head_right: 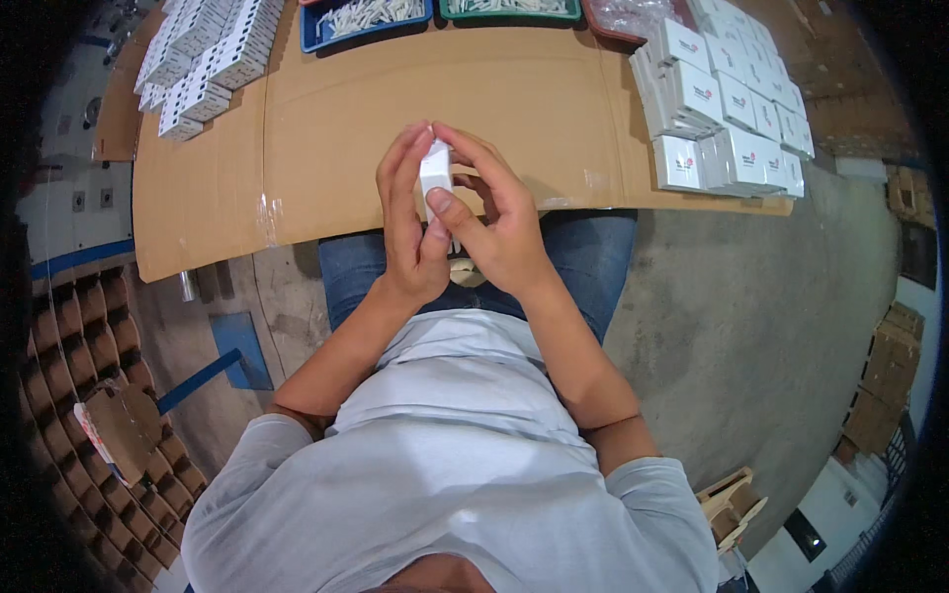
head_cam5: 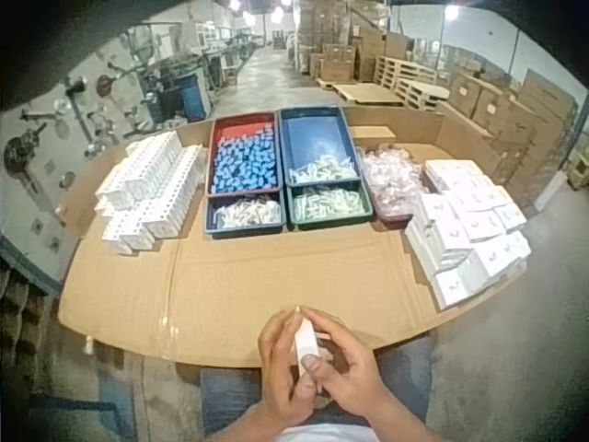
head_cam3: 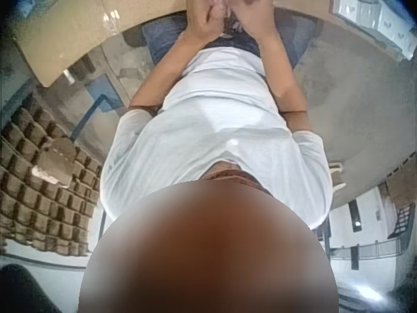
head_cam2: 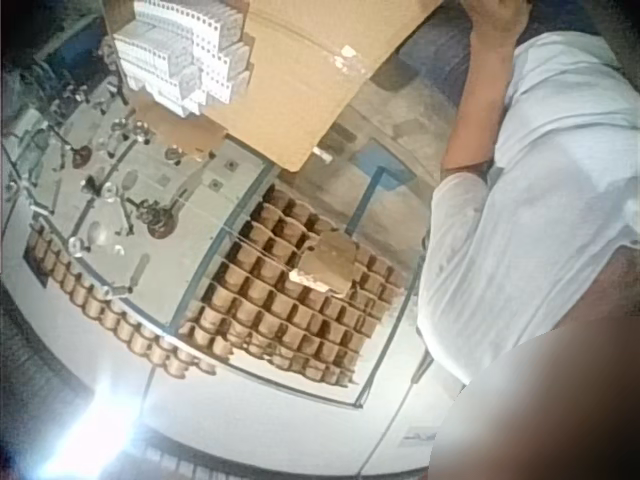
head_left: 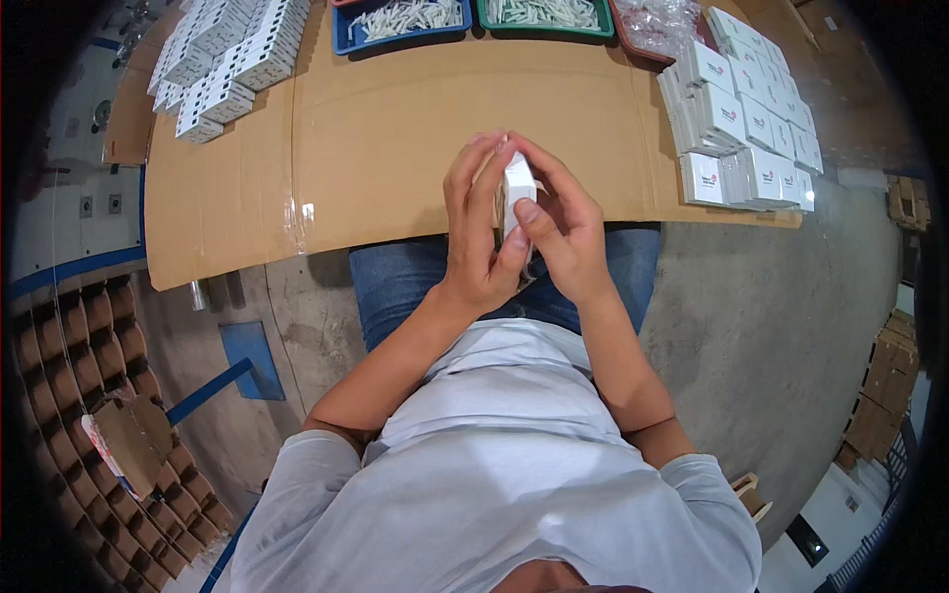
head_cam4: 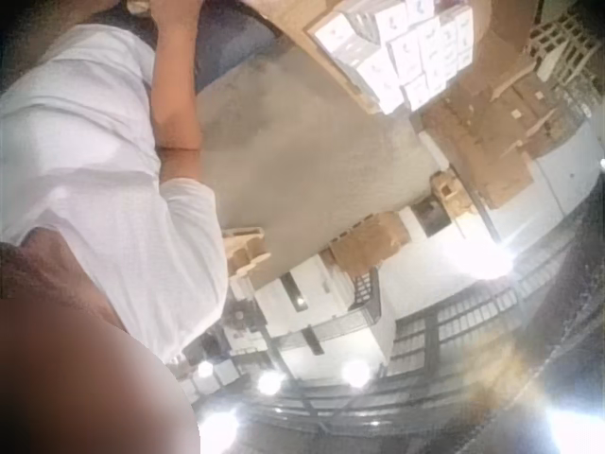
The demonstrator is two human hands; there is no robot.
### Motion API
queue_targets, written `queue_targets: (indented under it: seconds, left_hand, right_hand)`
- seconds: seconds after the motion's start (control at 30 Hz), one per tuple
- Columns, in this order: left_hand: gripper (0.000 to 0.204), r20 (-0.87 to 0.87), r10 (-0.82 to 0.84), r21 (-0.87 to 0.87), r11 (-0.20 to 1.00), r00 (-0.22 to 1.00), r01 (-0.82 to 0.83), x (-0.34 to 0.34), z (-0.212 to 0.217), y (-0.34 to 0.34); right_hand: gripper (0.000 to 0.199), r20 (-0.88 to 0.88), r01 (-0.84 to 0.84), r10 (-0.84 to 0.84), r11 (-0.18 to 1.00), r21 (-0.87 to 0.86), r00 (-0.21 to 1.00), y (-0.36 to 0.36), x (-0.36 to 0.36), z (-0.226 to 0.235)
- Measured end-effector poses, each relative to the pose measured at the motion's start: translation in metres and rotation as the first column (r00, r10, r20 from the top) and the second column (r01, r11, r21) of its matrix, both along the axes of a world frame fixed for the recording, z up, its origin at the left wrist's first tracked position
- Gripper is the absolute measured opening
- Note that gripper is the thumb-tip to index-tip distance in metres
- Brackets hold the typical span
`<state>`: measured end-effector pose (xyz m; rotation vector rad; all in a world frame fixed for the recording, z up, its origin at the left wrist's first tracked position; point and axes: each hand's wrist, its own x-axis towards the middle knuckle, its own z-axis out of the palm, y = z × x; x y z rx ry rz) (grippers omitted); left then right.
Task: Inspecting a white box and then packaging small red components into a plastic bag at a factory workstation.
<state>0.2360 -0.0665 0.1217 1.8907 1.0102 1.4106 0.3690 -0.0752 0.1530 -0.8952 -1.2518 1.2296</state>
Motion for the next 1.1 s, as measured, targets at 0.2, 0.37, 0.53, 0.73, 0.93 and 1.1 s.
queue_targets:
  seconds: [0.2, 0.37, 0.53, 0.73, 0.93, 1.1]
  left_hand:
    - [0.083, 0.224, -0.027, 0.159, 0.987, 0.974, -0.010, 0.000, -0.017, 0.007]
    - [0.100, 0.170, 0.002, 0.314, 0.948, 0.985, -0.056, -0.005, -0.005, 0.010]
    - [0.091, 0.127, 0.054, 0.322, 0.942, 0.990, -0.092, -0.012, 0.014, 0.005]
    - [0.081, 0.245, 0.041, 0.358, 0.925, 0.969, -0.130, -0.011, 0.016, 0.004]
    - [0.076, 0.213, 0.040, 0.380, 0.917, 0.976, -0.120, -0.015, 0.019, 0.001]
    - [0.074, 0.200, 0.054, 0.380, 0.916, 0.978, -0.128, -0.017, 0.018, -0.002]
  right_hand:
    - [0.058, -0.053, 0.048, -0.052, 0.996, -0.069, 0.997, -0.011, -0.022, 0.012]
    - [0.056, -0.162, 0.012, -0.025, 0.996, -0.084, 0.986, -0.020, -0.035, 0.026]
    - [0.054, -0.096, 0.031, -0.033, 0.999, -0.020, 0.995, -0.020, -0.039, 0.032]
    - [0.048, -0.017, 0.054, -0.053, 0.998, 0.014, 0.998, -0.024, -0.044, 0.041]
    - [0.046, 0.063, 0.074, -0.082, 0.990, 0.117, 0.995, -0.025, -0.045, 0.043]
    - [0.045, 0.054, 0.056, -0.061, 0.994, 0.094, 0.997, -0.027, -0.046, 0.042]
